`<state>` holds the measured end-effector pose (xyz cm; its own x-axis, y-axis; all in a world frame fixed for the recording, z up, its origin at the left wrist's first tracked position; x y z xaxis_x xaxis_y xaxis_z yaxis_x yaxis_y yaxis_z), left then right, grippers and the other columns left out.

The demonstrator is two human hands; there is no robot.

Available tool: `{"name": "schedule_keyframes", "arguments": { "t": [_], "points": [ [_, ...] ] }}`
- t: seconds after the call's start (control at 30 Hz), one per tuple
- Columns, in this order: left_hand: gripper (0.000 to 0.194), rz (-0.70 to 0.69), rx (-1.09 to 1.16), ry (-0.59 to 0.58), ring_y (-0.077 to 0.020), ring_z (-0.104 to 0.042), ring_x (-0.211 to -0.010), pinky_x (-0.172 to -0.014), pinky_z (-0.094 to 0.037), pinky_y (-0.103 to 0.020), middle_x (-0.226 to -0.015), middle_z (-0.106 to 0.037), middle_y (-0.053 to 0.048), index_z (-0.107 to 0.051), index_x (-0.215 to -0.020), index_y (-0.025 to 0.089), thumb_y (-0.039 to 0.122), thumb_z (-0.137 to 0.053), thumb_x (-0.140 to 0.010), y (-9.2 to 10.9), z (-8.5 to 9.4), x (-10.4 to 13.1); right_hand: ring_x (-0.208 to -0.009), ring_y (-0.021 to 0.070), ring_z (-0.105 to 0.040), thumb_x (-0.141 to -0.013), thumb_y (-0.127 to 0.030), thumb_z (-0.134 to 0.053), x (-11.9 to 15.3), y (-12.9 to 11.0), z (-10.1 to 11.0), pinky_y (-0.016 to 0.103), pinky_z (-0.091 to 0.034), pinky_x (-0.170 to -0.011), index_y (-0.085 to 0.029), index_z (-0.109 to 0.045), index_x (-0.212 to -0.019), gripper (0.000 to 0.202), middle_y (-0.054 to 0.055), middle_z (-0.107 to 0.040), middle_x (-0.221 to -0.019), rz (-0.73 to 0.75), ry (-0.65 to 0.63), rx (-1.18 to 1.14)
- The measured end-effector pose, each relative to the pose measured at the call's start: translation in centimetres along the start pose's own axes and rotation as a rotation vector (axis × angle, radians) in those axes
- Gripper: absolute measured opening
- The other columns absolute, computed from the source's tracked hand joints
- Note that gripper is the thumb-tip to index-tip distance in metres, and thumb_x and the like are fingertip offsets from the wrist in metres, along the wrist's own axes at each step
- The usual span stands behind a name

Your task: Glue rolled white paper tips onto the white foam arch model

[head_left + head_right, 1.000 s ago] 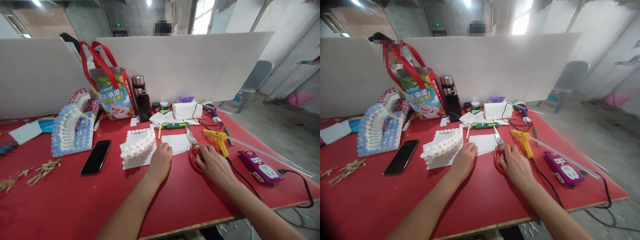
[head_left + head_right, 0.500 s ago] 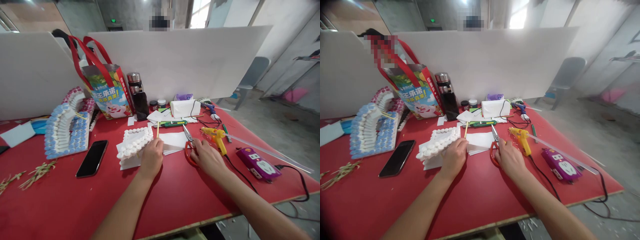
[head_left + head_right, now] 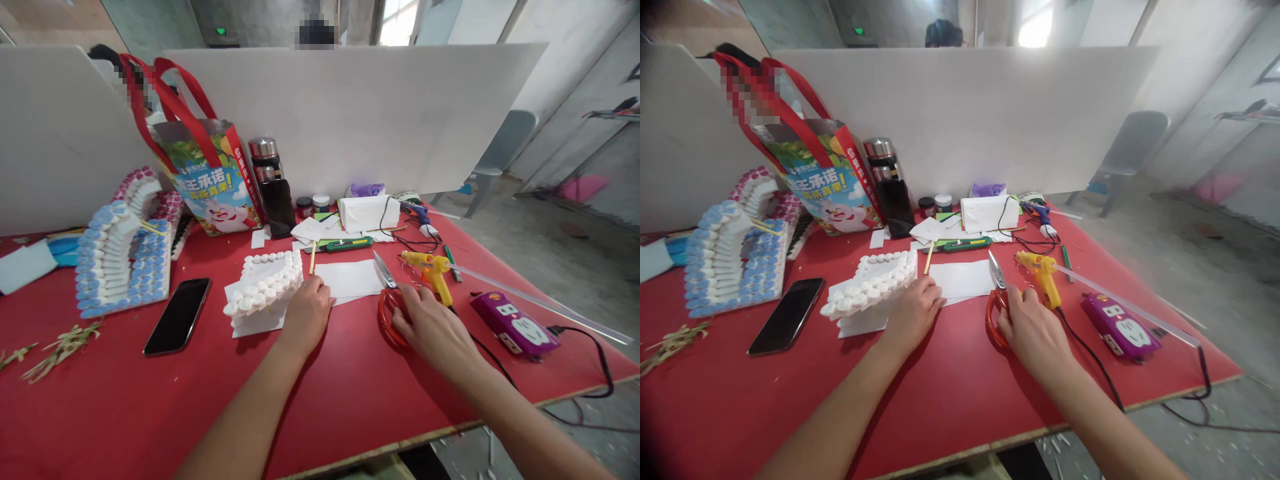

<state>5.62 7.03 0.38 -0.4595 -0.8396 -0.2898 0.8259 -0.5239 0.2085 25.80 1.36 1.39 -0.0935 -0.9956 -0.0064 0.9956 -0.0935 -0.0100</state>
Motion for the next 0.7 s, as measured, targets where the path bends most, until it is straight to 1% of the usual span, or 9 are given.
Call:
{"name": "schedule_keyframes", "arguments": {
  "t": [0.13, 0.2, 0.3, 0.4, 0.47, 0.53, 0.6, 0.63, 0.7],
  "points": [
    [0.012, 0.001, -0.056, 0.004, -0.0256, -0.060, -0.091, -0.080, -0.051, -0.039, -0.094, -0.063, -0.009, -0.060, -0.083, 0.017, 0.021, -0.062, -0.094, 0.8, -0.1, 0.1, -0.063, 0.0206, -0.059, -0.101, -0.029, -0.049, 1.1, 0.6, -0.5, 0.029, -0.030, -0.056, -0.013, -0.060, -0.114, 0.023, 0.010, -0.058, -0.089, -0.016, 0.002, -0.009],
    [0.015, 0.001, 0.006, 0.011, -0.0253, -0.061, -0.088, -0.078, -0.050, -0.039, -0.086, -0.064, -0.007, -0.060, -0.082, 0.018, 0.026, -0.063, -0.094, 1.2, -0.2, 0.4, -0.064, 0.0210, -0.057, -0.100, -0.028, -0.051, 1.4, 0.9, -0.8, 0.029, -0.029, -0.057, -0.014, -0.062, -0.114, 0.023, 0.009, -0.058, -0.085, -0.007, 0.025, -0.009],
    [0.012, 0.018, 0.287, 0.032, -0.0218, -0.065, -0.085, -0.077, -0.051, -0.036, -0.084, -0.069, -0.004, -0.063, -0.087, 0.020, 0.026, -0.060, -0.097, 1.6, -0.3, 0.9, -0.070, 0.0228, -0.057, -0.098, -0.024, -0.053, 1.5, 1.0, -1.4, 0.030, -0.028, -0.057, -0.017, -0.066, -0.100, 0.015, 0.011, -0.058, -0.085, 0.058, 0.041, 0.023],
    [0.013, -0.011, 0.587, 0.076, -0.0185, -0.069, -0.092, -0.083, -0.054, -0.033, -0.100, -0.074, -0.004, -0.066, -0.102, 0.022, 0.021, -0.053, -0.100, 1.8, 0.0, 1.1, -0.078, 0.0252, -0.056, -0.096, -0.015, -0.053, 0.8, 0.5, -1.7, 0.032, -0.028, -0.058, -0.018, -0.068, -0.087, 0.018, 0.014, -0.060, -0.092, 0.168, 0.062, 0.111],
    [0.017, -0.004, 0.691, 0.135, -0.0173, -0.069, -0.094, -0.083, -0.055, -0.032, -0.107, -0.072, -0.004, -0.066, -0.107, 0.022, 0.019, -0.051, -0.099, 1.3, 0.5, 1.0, -0.081, 0.0274, -0.056, -0.095, -0.009, -0.050, 0.0, -0.1, -1.6, 0.034, -0.030, -0.061, -0.017, -0.069, -0.086, 0.022, 0.016, -0.062, -0.097, 0.249, 0.057, 0.192],
    [0.020, 0.031, 0.700, 0.227, -0.0176, -0.068, -0.097, -0.085, -0.056, -0.032, -0.109, -0.069, -0.006, -0.066, -0.107, 0.022, 0.015, -0.050, -0.098, 0.5, 1.1, 0.9, -0.085, 0.0298, -0.057, -0.094, -0.004, -0.048, -1.0, -0.9, -1.2, 0.036, -0.032, -0.063, -0.016, -0.070, -0.085, 0.026, 0.018, -0.063, -0.100, 0.320, 0.033, 0.267],
    [0.027, 0.061, 0.678, 0.315, -0.0173, -0.066, -0.097, -0.083, -0.057, -0.032, -0.109, -0.067, -0.006, -0.066, -0.107, 0.021, 0.007, -0.045, -0.094, -0.4, 1.6, 0.9, -0.086, 0.0304, -0.057, -0.093, -0.003, -0.049, -1.8, -2.0, -0.1, 0.037, -0.035, -0.067, -0.015, -0.070, -0.086, 0.025, 0.018, -0.064, -0.096, 0.353, 0.024, 0.275],
    [0.032, 0.073, 0.681, 0.343, -0.0166, -0.066, -0.094, -0.080, -0.057, -0.031, -0.109, -0.065, -0.006, -0.065, -0.108, 0.020, 0.004, -0.043, -0.091, -0.7, 1.8, 0.9, -0.087, 0.0297, -0.058, -0.093, -0.005, -0.050, -2.2, -2.7, 0.6, 0.037, -0.037, -0.069, -0.015, -0.070, -0.088, 0.023, 0.018, -0.064, -0.095, 0.356, 0.029, 0.237],
    [0.041, 0.098, 0.701, 0.375, -0.0149, -0.065, -0.087, -0.073, -0.058, -0.029, -0.111, -0.063, -0.006, -0.065, -0.110, 0.020, -0.001, -0.039, -0.085, -1.2, 2.1, 1.0, -0.086, 0.0267, -0.060, -0.098, -0.017, -0.052, -2.9, -4.5, 2.2, 0.035, -0.039, -0.071, -0.016, -0.069, -0.095, 0.017, 0.016, -0.064, -0.097, 0.339, 0.046, 0.075]
  ]
}}
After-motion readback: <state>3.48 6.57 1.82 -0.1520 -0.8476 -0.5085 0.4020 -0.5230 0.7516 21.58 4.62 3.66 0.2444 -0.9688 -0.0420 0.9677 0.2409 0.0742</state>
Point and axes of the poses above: each hand's wrist, its own x-axis away from the middle knuckle, its own z-axis out of the back of the hand, y = z × x, the point moved 6 cm from there along -x, towards the middle knuckle
